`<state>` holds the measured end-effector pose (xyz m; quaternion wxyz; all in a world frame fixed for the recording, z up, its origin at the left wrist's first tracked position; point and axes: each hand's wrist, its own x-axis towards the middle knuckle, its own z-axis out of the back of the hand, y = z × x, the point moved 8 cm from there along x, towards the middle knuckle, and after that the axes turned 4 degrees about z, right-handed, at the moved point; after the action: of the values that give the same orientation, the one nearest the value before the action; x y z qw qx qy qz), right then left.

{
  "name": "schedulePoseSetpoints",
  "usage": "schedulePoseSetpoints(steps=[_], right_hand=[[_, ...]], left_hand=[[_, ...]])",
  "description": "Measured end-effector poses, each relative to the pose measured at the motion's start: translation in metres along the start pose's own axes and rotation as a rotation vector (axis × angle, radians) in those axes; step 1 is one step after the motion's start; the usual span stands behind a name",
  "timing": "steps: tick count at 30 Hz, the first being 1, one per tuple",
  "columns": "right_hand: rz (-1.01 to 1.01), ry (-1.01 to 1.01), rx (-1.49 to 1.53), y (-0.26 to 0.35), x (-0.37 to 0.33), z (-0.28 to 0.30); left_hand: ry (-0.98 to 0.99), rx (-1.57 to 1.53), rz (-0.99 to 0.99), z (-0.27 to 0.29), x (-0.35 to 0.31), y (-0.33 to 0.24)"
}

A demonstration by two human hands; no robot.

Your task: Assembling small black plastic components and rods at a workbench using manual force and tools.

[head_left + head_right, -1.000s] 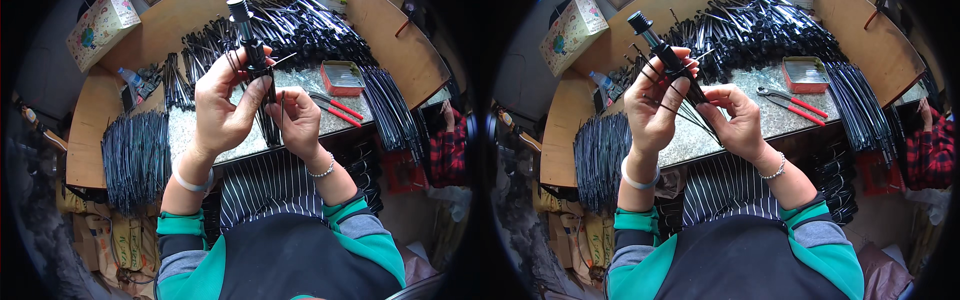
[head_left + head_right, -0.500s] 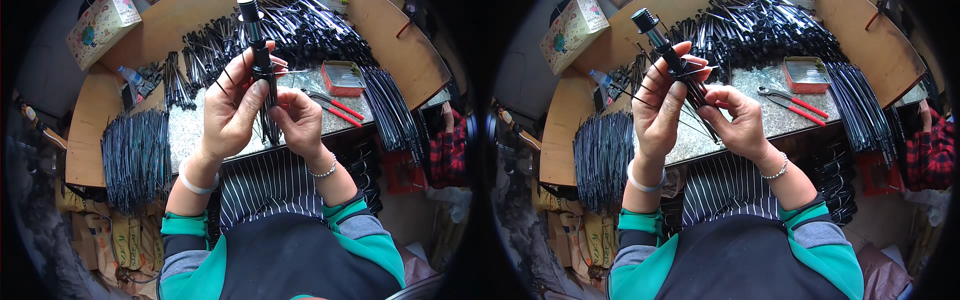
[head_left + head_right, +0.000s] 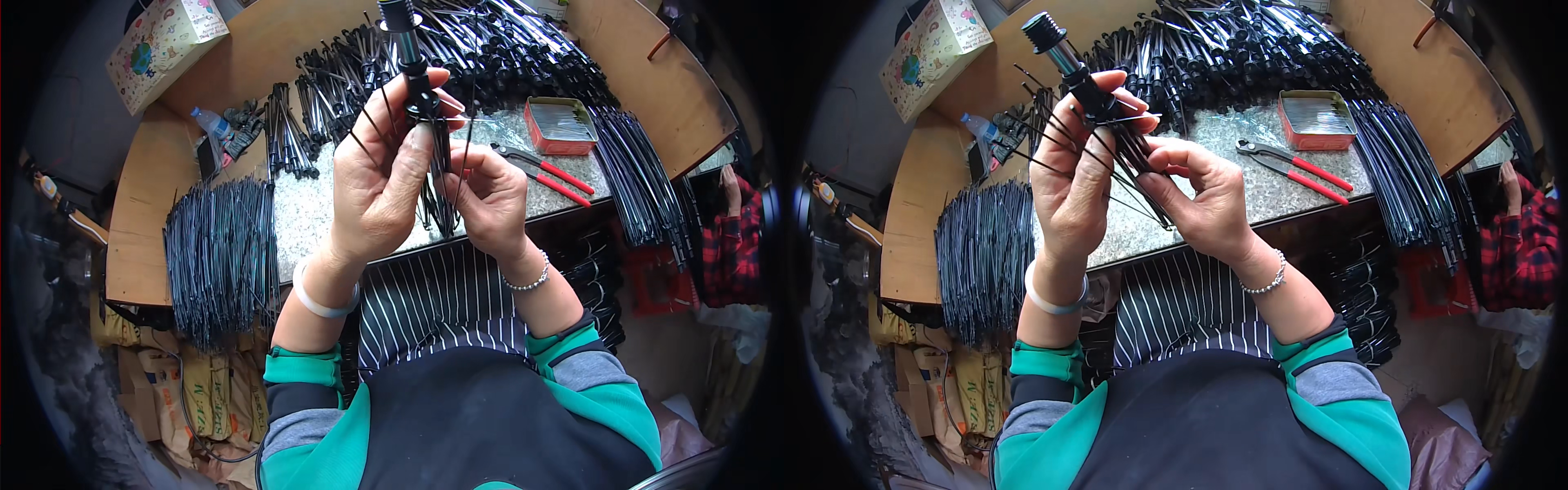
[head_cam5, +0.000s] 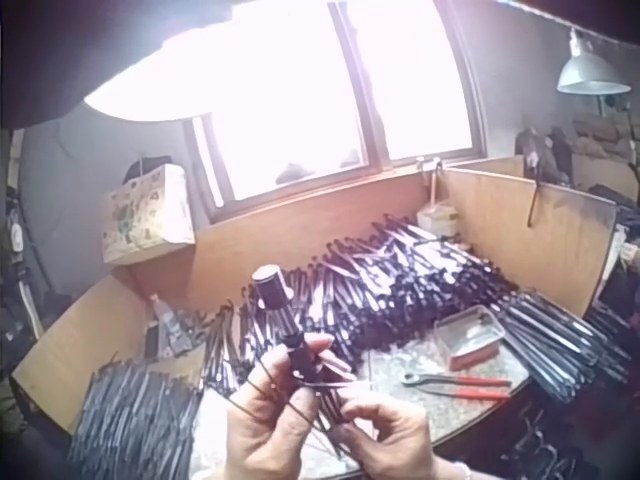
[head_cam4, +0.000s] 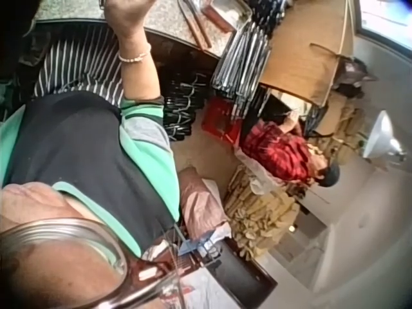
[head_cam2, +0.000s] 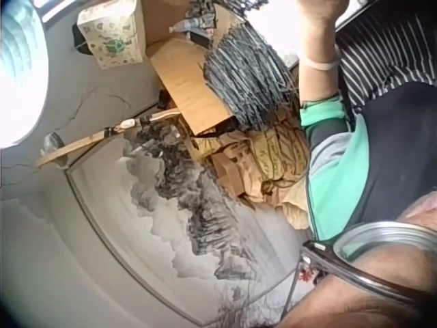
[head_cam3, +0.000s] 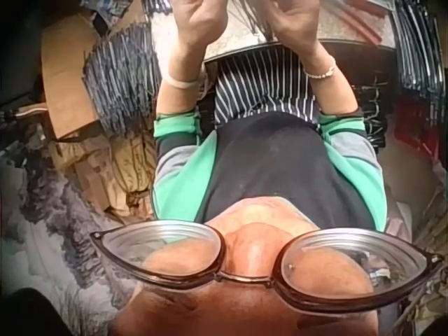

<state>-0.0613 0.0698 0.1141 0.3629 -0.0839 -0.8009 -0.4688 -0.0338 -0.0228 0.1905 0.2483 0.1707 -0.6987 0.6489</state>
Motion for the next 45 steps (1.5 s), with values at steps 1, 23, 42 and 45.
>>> schedulePoseSetpoints(steps=[1, 23, 42, 45], right_hand=[[0.025, 0.003, -0.003, 0.001, 0.001, -0.001], [-0.096, -0.059, -0.057, 0.000, 0.006, -0.002], [0.038, -0.199, -0.252, 0.009, -0.006, -0.001], [0.063, -0.171, -0.310, 0.017, -0.005, -0.003]], left_hand=[[0.001, 0.031, -0.008, -0.001, 0.000, -0.001], [-0.122, 0.018, -0.105, 0.002, -0.004, 0.005], [-0.202, -0.005, -0.177, 0.003, -0.005, 0.005], [-0.154, 0.035, -0.084, 0.003, -0.002, 0.008]])
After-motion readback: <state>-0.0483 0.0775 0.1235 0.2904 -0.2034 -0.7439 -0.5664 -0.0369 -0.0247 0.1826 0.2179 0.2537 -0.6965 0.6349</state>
